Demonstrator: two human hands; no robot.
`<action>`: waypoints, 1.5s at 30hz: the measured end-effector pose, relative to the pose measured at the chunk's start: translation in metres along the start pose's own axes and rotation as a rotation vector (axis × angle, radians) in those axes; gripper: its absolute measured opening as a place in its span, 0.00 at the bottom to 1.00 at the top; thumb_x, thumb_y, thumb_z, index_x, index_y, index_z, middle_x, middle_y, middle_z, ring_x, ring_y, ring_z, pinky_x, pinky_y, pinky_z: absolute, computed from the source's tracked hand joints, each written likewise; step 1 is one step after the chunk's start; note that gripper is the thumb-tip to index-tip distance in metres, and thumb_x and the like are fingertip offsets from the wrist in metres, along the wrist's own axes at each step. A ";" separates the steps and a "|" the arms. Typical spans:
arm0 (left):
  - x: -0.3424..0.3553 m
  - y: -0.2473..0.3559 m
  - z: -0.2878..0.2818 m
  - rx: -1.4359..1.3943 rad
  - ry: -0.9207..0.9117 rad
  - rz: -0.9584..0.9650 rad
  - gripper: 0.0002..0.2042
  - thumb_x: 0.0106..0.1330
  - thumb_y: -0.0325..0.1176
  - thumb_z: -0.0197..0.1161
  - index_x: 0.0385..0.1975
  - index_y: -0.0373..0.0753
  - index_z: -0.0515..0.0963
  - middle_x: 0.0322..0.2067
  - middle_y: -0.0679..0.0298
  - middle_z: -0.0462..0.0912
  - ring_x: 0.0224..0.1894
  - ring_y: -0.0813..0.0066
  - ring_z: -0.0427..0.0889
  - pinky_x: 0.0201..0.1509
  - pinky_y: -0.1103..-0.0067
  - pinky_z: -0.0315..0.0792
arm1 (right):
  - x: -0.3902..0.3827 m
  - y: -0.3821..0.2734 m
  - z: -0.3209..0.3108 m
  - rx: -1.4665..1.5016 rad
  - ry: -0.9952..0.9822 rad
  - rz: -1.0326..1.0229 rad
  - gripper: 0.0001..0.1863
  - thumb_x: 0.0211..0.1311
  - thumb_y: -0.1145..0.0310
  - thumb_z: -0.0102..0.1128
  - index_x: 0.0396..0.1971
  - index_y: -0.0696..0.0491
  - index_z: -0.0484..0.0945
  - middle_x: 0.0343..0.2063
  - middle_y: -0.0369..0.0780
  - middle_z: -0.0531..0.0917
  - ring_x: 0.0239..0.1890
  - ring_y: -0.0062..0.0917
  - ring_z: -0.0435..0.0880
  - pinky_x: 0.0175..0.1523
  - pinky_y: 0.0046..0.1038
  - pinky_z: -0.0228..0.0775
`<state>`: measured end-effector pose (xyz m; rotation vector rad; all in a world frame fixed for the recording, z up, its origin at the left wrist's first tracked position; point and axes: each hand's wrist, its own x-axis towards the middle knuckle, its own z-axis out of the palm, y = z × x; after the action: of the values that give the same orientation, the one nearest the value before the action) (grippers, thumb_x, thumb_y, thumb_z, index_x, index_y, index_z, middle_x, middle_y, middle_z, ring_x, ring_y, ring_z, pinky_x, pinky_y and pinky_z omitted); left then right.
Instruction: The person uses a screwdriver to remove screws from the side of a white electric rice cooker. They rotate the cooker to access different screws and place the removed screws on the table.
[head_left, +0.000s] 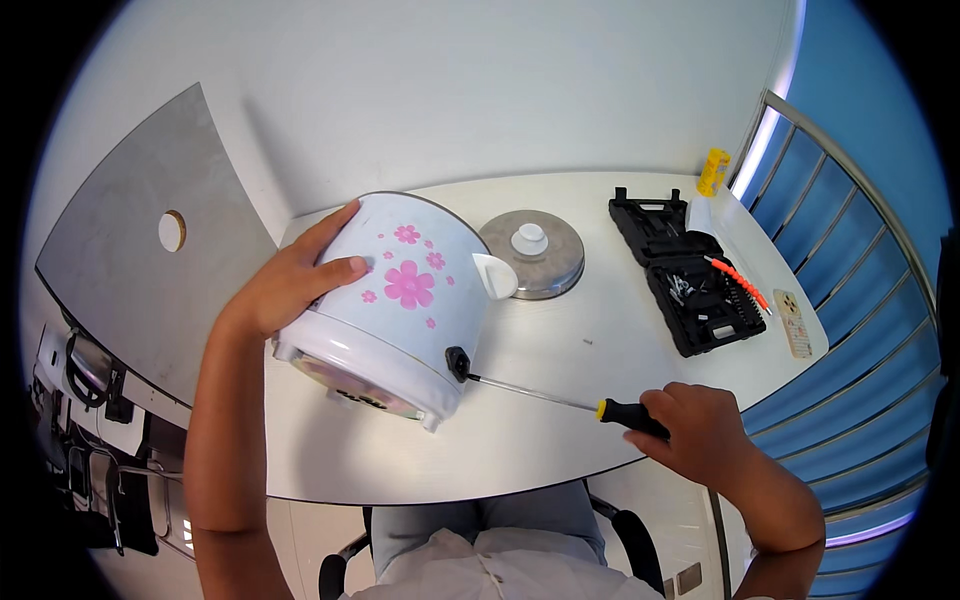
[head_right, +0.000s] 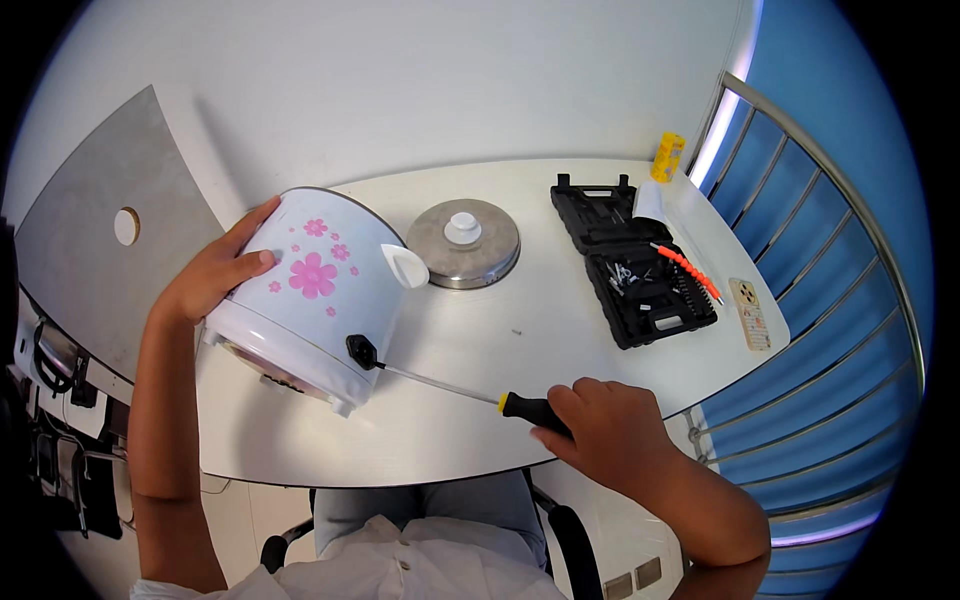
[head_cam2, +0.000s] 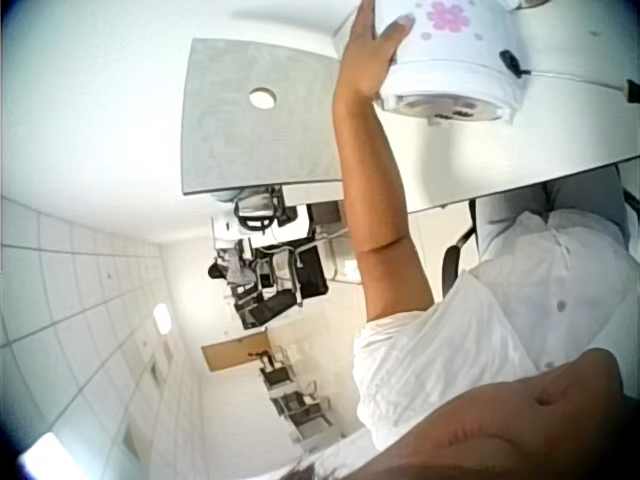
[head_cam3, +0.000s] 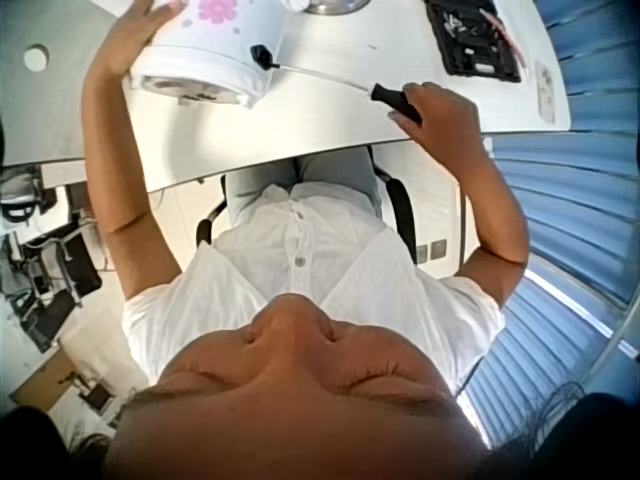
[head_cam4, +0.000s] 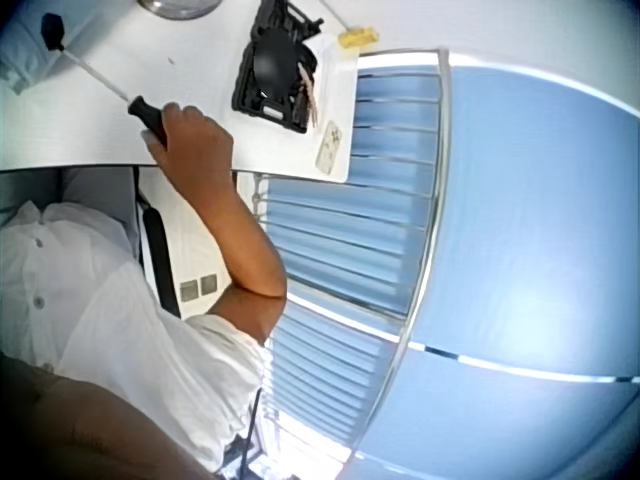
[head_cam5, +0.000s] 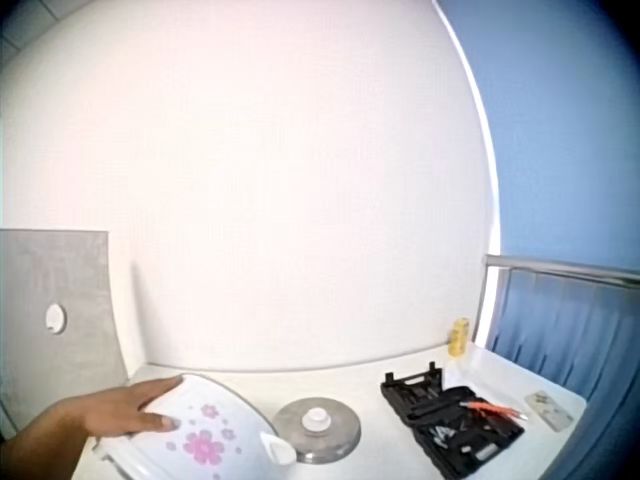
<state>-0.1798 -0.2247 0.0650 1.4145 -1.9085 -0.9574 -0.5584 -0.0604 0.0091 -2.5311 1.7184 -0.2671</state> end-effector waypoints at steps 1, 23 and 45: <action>0.001 0.000 0.001 0.000 0.002 0.002 0.43 0.52 0.49 0.66 0.68 0.42 0.57 0.61 0.48 0.66 0.62 0.56 0.67 0.65 0.72 0.59 | 0.002 -0.001 -0.006 0.055 -0.087 0.045 0.19 0.48 0.60 0.67 0.38 0.54 0.78 0.24 0.41 0.74 0.27 0.31 0.77 0.29 0.31 0.69; 0.003 0.002 0.001 -0.004 -0.012 0.015 0.42 0.52 0.49 0.66 0.68 0.42 0.58 0.61 0.48 0.66 0.62 0.56 0.67 0.65 0.73 0.58 | -0.013 -0.001 0.007 -0.030 0.108 -0.048 0.20 0.43 0.68 0.69 0.37 0.52 0.72 0.36 0.40 0.73 0.32 0.33 0.76 0.33 0.28 0.70; 0.004 -0.001 0.001 -0.012 -0.012 0.021 0.44 0.51 0.51 0.68 0.68 0.40 0.58 0.62 0.47 0.66 0.63 0.55 0.66 0.66 0.72 0.57 | -0.008 -0.006 0.009 0.018 0.143 0.024 0.18 0.43 0.68 0.71 0.34 0.52 0.73 0.33 0.38 0.70 0.26 0.28 0.75 0.27 0.29 0.68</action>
<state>-0.1814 -0.2285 0.0634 1.3825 -1.9196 -0.9676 -0.5545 -0.0514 0.0006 -2.5335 1.7839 -0.4713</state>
